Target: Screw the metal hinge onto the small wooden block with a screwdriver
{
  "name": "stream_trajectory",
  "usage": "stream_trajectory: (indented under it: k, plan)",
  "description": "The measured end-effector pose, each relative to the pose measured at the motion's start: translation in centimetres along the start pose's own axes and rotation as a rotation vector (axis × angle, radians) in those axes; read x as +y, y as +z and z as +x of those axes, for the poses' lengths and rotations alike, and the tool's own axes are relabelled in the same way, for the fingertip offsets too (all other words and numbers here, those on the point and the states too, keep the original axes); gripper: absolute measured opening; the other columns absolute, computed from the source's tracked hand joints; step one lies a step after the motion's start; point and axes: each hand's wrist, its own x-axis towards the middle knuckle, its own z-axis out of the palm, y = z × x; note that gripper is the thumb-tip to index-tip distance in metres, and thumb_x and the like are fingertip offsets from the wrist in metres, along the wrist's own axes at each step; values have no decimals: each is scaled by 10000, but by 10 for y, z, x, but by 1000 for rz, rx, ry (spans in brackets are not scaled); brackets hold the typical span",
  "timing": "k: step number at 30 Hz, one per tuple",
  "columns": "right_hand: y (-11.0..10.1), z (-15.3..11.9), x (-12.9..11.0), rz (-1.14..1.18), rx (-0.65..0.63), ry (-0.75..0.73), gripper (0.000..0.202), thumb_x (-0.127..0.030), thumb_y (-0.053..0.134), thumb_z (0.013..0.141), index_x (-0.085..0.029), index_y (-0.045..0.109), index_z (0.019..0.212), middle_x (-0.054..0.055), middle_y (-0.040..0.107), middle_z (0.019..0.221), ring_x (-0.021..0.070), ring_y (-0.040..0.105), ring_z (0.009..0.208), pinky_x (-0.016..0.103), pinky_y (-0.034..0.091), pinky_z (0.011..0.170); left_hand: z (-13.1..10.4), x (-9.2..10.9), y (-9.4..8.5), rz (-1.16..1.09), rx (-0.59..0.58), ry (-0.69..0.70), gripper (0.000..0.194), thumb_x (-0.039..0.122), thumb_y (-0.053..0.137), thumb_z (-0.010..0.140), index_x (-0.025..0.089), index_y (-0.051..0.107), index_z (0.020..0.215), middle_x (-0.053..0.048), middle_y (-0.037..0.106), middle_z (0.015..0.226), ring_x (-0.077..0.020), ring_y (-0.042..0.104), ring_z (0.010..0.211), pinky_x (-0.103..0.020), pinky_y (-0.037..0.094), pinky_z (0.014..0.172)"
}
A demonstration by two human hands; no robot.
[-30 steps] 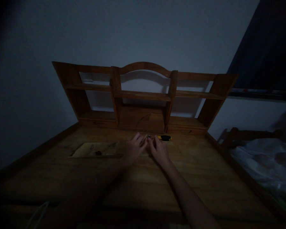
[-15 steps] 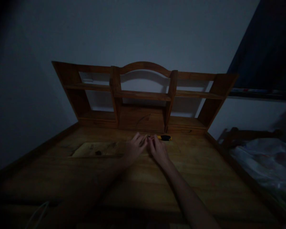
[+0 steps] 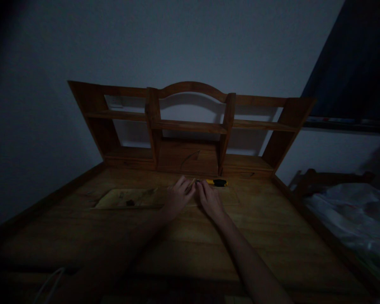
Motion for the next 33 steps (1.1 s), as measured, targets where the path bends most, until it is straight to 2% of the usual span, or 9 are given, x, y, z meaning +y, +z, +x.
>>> stream_trajectory:
  k: [5, 11, 17, 21, 23, 28, 33]
  plan:
    - [0, 0, -1, 29, 29, -8, 243, -387, 356, 998, -228, 540, 998, 53, 700, 855, 212, 668, 741, 283, 426, 653, 1, 1, -2, -2, -6, 4, 250, 344, 472, 970, 216, 686, 955, -40, 657, 971, -145, 633, 785, -241, 423, 643]
    - [-2, -1, -4, -3, 48, 33, 253, -432, 419, 967, -217, 547, 1006, 13, 636, 688, 183, 593, 579, 262, 366, 546, 0, 0, -1, 8, 2, -10, 226, 346, 502, 957, 226, 691, 991, -45, 657, 1008, -146, 635, 776, -244, 428, 639]
    - [-4, -1, -4, 11, 4, 2, 265, -387, 352, 1002, -227, 556, 950, 36, 679, 817, 197, 649, 720, 273, 403, 635, 0, 0, 1, 14, 5, -10, 241, 357, 488, 963, 227, 690, 980, -39, 656, 989, -146, 629, 752, -247, 423, 633]
    - [-4, 0, -4, 14, 11, -12, 264, -382, 347, 1002, -227, 558, 967, 44, 694, 852, 203, 660, 738, 278, 416, 649, 0, 0, -1, 0, -5, -8, 246, 350, 478, 967, 226, 689, 990, -39, 656, 984, -150, 635, 769, -244, 431, 648]
    - [-3, -1, -4, 21, 33, -9, 256, -399, 368, 993, -227, 558, 988, 43, 696, 839, 201, 657, 714, 277, 418, 634, 0, 0, -1, 2, -12, -11, 256, 354, 469, 971, 226, 688, 1004, -44, 657, 995, -153, 639, 780, -243, 435, 648]
    - [0, -1, -2, -3, 46, 28, 235, -403, 421, 960, -222, 555, 1028, 1, 627, 663, 171, 578, 544, 258, 358, 521, 0, -1, -1, 13, -6, 3, 242, 349, 473, 966, 230, 683, 986, -47, 659, 997, -158, 638, 774, -253, 442, 632]
    - [-2, 0, 0, 5, 50, 9, 229, -413, 431, 959, -226, 562, 946, 17, 648, 708, 178, 600, 599, 262, 381, 560, 0, -1, 0, 10, 1, 23, 246, 344, 473, 968, 218, 684, 968, -60, 660, 996, -155, 638, 766, -248, 445, 648]
